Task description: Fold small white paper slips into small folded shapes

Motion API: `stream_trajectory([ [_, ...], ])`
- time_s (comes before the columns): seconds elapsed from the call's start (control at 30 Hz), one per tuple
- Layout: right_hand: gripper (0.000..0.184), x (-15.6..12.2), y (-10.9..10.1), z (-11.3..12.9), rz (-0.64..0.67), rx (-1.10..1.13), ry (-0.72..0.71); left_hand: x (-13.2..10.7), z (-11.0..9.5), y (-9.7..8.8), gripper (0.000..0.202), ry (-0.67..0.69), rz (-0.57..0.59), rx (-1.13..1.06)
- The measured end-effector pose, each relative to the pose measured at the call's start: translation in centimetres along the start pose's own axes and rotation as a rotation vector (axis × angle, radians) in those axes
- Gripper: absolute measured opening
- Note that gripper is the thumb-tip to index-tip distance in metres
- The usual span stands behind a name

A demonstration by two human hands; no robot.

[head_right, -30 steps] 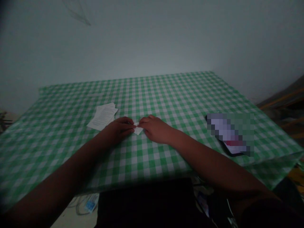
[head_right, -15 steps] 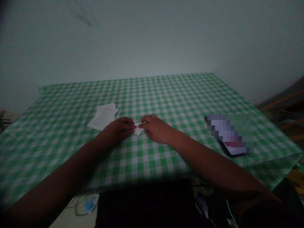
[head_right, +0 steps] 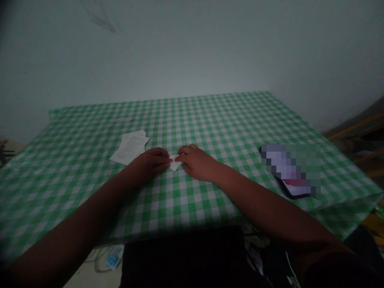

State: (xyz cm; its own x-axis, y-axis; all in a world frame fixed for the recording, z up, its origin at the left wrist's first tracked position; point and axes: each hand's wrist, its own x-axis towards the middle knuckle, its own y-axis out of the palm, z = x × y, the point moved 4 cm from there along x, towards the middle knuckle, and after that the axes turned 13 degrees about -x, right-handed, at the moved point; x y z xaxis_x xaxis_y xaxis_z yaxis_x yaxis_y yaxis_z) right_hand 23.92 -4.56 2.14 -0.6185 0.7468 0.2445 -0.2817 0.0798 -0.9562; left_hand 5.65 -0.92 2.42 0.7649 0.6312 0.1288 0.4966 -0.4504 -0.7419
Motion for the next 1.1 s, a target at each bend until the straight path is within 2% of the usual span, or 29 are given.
stream_trajectory([
  [0.47,0.037,0.12,0.05,-0.03,-0.033,0.027,-0.005,-0.04,0.11,0.02,0.025,-0.01,-0.003,-0.013],
  [0.97,0.041,-0.06,0.07,0.41,0.038,-0.067,0.013,-0.08,0.02,0.23,0.026,-0.03,0.01,0.044],
  [1.1,0.036,-0.01,0.03,0.69,0.033,-0.099,0.017,-0.06,-0.08,0.3,0.026,-0.027,0.009,0.058],
])
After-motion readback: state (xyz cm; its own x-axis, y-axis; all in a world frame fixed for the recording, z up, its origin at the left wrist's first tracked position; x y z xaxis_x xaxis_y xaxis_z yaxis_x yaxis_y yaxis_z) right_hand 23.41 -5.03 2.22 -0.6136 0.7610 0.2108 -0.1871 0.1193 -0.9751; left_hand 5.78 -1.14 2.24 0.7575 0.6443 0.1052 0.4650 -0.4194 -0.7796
